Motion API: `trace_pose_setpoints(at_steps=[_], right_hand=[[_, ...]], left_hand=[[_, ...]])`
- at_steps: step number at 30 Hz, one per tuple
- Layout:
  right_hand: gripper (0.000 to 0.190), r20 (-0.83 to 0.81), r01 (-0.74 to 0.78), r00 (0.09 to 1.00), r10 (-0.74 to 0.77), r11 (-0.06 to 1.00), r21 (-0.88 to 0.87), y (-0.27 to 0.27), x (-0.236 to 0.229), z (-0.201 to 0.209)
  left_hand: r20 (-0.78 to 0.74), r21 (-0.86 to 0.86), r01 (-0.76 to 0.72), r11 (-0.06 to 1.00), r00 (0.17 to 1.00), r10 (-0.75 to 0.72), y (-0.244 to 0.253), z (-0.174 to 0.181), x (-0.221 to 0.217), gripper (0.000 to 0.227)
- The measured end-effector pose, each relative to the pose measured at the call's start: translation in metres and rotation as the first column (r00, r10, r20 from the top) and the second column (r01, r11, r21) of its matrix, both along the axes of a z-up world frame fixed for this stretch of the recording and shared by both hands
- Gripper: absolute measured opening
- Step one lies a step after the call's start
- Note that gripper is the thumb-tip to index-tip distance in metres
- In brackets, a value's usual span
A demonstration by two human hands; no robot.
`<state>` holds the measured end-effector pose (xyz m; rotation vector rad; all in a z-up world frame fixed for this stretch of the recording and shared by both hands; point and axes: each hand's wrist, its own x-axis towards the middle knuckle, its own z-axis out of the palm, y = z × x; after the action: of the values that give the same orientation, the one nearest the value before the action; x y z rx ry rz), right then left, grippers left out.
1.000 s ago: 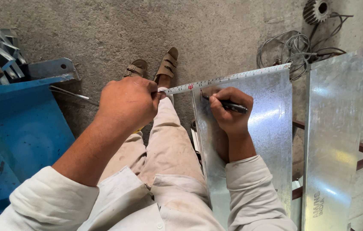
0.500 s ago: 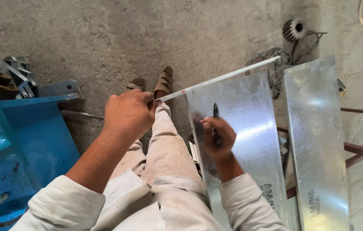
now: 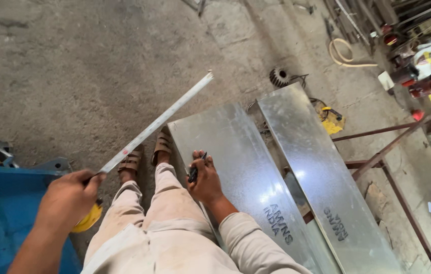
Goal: The person measures and marks multiple metal sheets using a tape measure and a marker. They repeatedly extend the tape measure, align it along the sheet edges, and make marks at specific intervals. The process is repeated across several sheets in a workshop setting.
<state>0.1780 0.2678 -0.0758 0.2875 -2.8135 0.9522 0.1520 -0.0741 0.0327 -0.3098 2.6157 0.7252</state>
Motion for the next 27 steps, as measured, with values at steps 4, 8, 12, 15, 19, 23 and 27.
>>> trace_pose_setpoints(at_steps=[4,8,12,15,19,23,27], right_hand=[[0.037,-0.004,-0.022,1.000,0.022,1.000,0.014,0.006,0.009,-0.001],[0.039,0.009,-0.030,1.000,0.030,0.999,0.040,0.015,0.031,-0.002],[0.041,0.007,-0.049,0.999,0.049,0.998,0.049,0.023,0.049,0.000],[0.045,0.026,-0.045,0.999,0.044,0.999,0.031,0.027,0.060,0.001],[0.048,0.032,-0.071,0.997,0.070,0.996,0.050,0.032,0.059,0.000],[0.048,0.077,-0.065,0.995,0.061,0.997,0.040,0.034,0.055,0.000],[0.049,0.105,-0.064,0.993,0.061,0.998,0.028,0.035,0.052,0.003]], left_hand=[[0.149,-0.059,-0.100,0.993,0.983,0.108,-0.022,0.007,0.026,0.033],[0.118,-0.092,-0.113,0.989,0.985,0.124,-0.038,0.011,0.045,0.032],[0.132,-0.051,-0.160,0.986,0.977,0.165,-0.036,0.014,0.052,0.033],[0.103,-0.024,-0.157,0.987,0.982,0.159,-0.030,0.018,0.053,0.036],[0.115,-0.034,-0.160,0.986,0.980,0.163,-0.025,0.018,0.051,0.039],[0.025,0.003,-0.151,0.989,0.988,0.151,-0.021,0.011,0.054,0.039],[0.071,0.005,-0.115,0.993,0.991,0.114,-0.015,0.013,0.057,0.036]])
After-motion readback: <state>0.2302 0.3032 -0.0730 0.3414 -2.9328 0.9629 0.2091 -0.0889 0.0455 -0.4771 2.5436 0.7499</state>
